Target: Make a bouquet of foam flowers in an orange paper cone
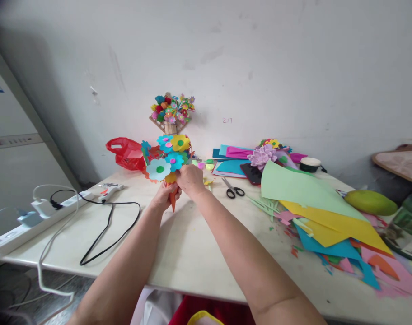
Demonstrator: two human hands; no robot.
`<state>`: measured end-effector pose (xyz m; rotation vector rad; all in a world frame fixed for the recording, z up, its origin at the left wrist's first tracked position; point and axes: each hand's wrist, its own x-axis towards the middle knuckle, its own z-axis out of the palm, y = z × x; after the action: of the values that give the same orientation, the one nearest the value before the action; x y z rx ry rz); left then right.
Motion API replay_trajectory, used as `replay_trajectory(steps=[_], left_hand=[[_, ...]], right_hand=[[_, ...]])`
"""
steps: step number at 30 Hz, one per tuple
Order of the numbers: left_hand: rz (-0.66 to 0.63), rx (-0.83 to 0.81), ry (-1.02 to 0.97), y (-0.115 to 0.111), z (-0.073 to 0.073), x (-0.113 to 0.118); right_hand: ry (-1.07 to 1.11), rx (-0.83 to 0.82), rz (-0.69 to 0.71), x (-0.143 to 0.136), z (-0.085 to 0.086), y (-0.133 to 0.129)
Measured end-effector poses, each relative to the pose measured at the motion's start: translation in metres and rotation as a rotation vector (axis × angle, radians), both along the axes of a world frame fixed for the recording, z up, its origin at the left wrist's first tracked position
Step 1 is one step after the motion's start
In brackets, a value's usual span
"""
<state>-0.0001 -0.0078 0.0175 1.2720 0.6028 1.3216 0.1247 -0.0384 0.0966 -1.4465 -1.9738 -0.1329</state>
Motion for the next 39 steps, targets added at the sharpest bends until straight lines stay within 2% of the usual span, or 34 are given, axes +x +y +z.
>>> replay_trajectory(steps=[5,13,18,21,31,39], left_hand=[[-0.002,-0.004,-0.011,0.001,-0.001,0.000],[0.009,-0.018,0.003,-0.001,0.002,0.000],[-0.010,-0.047,-0.009,-0.004,0.004,0.003],[-0.009,-0.066,-0.029,-0.005,0.003,0.003],[-0.037,-0.011,-0.064,-0.002,-0.001,0.002],[0.018,0.063,-0.072,0.003,-0.002,0.000]], right_hand=[[0.007,0.014,-0.019,-0.003,-0.001,0.000],[0.039,0.029,0.040,0.001,-0.001,0.001],[0.173,0.053,0.003,-0.003,-0.005,-0.001],[0.224,0.062,0.032,-0.004,-0.009,0.001],[0.332,0.085,0.098,-0.003,-0.018,0.003],[0.268,0.121,0.064,-0.003,-0.024,0.007]])
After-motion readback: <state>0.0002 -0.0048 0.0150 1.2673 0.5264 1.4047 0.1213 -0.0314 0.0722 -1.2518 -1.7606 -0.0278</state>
